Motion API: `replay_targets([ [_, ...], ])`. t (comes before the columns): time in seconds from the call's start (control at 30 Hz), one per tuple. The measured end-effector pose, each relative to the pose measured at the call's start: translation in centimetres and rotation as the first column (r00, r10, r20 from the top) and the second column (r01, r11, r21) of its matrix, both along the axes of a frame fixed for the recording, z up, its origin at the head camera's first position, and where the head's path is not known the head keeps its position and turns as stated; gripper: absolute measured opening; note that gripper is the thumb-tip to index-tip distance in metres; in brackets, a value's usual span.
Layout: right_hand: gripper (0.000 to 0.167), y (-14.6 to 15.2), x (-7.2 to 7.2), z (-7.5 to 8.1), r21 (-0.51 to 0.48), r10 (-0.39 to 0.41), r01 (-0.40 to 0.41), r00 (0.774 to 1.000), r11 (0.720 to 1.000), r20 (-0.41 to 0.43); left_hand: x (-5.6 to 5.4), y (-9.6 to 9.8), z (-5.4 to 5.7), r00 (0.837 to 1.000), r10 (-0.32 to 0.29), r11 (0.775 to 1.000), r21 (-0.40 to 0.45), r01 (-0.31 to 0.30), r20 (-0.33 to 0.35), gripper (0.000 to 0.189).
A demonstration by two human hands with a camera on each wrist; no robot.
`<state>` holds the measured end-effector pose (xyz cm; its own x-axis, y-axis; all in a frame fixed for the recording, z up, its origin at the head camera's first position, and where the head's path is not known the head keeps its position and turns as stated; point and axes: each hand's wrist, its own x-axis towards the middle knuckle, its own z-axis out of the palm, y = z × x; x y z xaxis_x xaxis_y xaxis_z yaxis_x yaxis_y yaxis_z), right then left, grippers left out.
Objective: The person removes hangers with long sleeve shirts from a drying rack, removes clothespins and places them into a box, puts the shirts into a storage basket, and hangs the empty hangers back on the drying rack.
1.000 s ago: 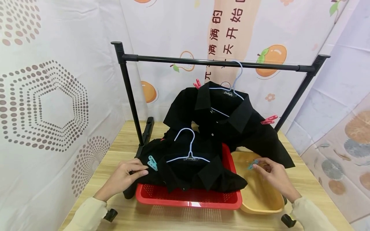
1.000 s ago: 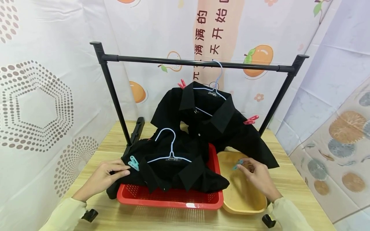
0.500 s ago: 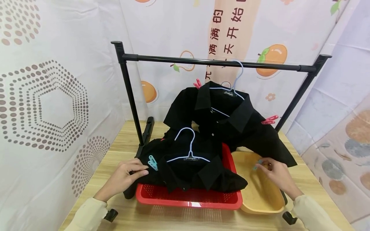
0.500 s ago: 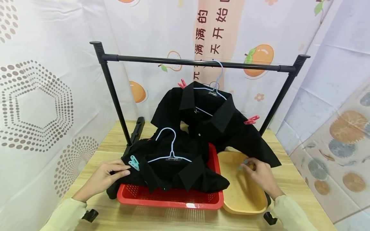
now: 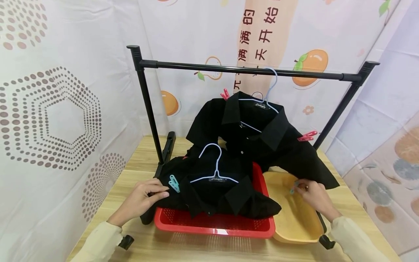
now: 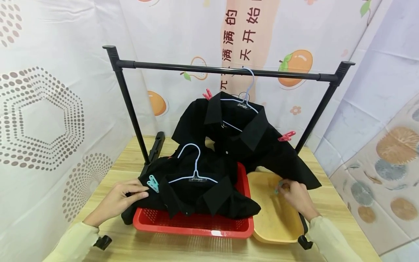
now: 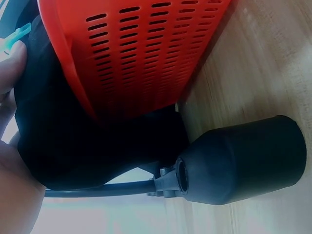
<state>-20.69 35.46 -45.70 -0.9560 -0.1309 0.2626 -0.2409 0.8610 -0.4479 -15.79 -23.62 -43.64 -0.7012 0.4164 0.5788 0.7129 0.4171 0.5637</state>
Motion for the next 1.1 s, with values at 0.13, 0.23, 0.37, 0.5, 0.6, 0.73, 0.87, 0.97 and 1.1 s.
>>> replay_targets([
  [0.13,0.017,0.18,-0.29,0.04,0.022,0.025,-0.026,0.999,0.999,0.028,0.02,0.07,0.05,1.0,0.003,1.0,-0.001,-0.003,0.003,0.019],
  [0.23,0.018,0.18,-0.41,0.11,0.039,0.028,-0.03,0.998,0.999,0.054,0.06,0.02,0.03,1.0,-0.002,1.0,0.004,0.002,-0.002,0.019],
  [0.37,0.017,0.13,-0.52,0.22,0.06,0.037,-0.042,0.996,0.997,0.079,0.11,0.01,-0.01,1.0,-0.004,1.0,0.007,0.004,-0.004,0.019],
  [0.5,0.01,-0.09,-0.63,0.29,0.086,0.051,-0.057,0.996,0.995,0.075,0.19,0.05,0.02,1.0,0.002,1.0,0.009,-0.002,0.006,0.019],
  [0.6,0.006,-0.25,-0.7,0.26,0.096,0.05,-0.058,0.995,0.994,0.081,0.24,0.11,0.07,1.0,0.002,1.0,0.009,-0.002,0.012,0.019],
  [0.73,0.011,-0.27,-0.74,0.2,0.111,0.027,-0.04,0.993,0.993,0.116,0.25,0.2,0.11,1.0,0.005,1.0,0.0,-0.005,0.008,0.018],
  [0.87,0.024,-0.3,-0.73,0.2,0.122,0.016,-0.032,0.992,0.992,0.127,0.26,0.25,0.17,1.0,0.009,1.0,-0.005,-0.009,0.005,0.018],
  [0.97,0.029,-0.36,-0.8,0.28,0.128,0.022,-0.039,0.991,0.991,0.134,0.29,0.22,0.2,1.0,0.011,1.0,-0.006,-0.011,0.006,0.018],
  [1.1,0.028,-0.39,-0.89,0.3,0.131,0.03,-0.048,0.991,0.99,0.13,0.35,0.16,0.19,1.0,0.019,1.0,-0.01,-0.019,0.011,0.018],
])
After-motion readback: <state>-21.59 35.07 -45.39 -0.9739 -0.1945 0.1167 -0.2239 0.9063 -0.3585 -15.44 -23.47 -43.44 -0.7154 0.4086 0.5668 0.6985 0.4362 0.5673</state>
